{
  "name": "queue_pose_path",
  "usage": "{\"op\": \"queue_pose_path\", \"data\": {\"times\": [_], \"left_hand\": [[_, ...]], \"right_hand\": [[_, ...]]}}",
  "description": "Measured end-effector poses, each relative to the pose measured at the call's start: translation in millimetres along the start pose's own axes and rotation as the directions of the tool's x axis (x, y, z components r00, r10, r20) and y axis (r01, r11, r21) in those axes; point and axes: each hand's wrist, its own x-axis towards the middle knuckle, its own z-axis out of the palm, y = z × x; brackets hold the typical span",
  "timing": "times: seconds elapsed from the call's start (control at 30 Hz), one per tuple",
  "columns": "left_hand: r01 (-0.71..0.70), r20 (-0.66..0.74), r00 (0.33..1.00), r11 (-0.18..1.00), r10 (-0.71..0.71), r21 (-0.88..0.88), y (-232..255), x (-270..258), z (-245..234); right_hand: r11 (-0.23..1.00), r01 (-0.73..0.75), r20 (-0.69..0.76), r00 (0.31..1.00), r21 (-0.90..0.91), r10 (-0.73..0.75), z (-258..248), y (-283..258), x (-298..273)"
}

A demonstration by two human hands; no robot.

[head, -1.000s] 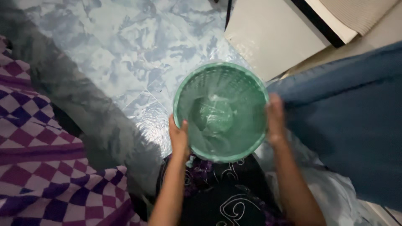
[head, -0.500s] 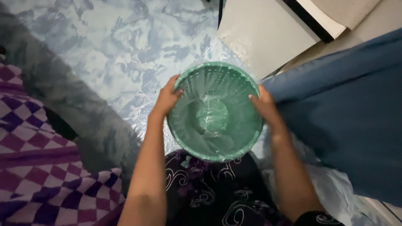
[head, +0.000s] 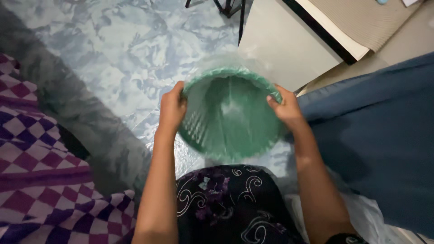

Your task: The person places a white plastic bag into a green perforated basket, then inserts a clear plastic bag into the basket and adjusts it to line the interior. The person smooths the clear bag inside the basket and folds the edges over the rim.

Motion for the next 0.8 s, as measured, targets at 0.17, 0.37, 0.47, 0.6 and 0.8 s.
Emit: {"op": "queue_pose_path", "data": {"times": [0.17, 0.37, 0.47, 0.6, 0.8], "left_hand": [[0.039, -0.148, 0.988, 0.999, -0.037, 0.008, -1, -71, 15], [0.234, -0.043, 0.972, 0.964, -0.230, 0.130, -58, -166, 64], [0.260, 0.034, 0.963, 0.957, -0.267, 0.129, -86, -188, 82], [0.231, 0.388, 0.860, 0.931, -0.332, 0.284, -123, -171, 69], [-0.077, 0.279, 0.960, 0.972, 0.012, 0.224, -81, -79, 1]], "right_hand": [[0.939, 0.241, -0.136, 0.951, -0.246, -0.279, 32, -40, -55], [0.951, 0.032, -0.168, 0.982, -0.308, -0.087, 78, 0, -137], [0.950, 0.112, -0.167, 0.972, -0.293, -0.166, 80, 21, -156], [0.972, 0.129, 0.208, 0.974, -0.197, -0.087, 39, 44, -140], [0.962, 0.014, 0.295, 0.950, 0.274, -0.098, -17, 14, -40]]}}
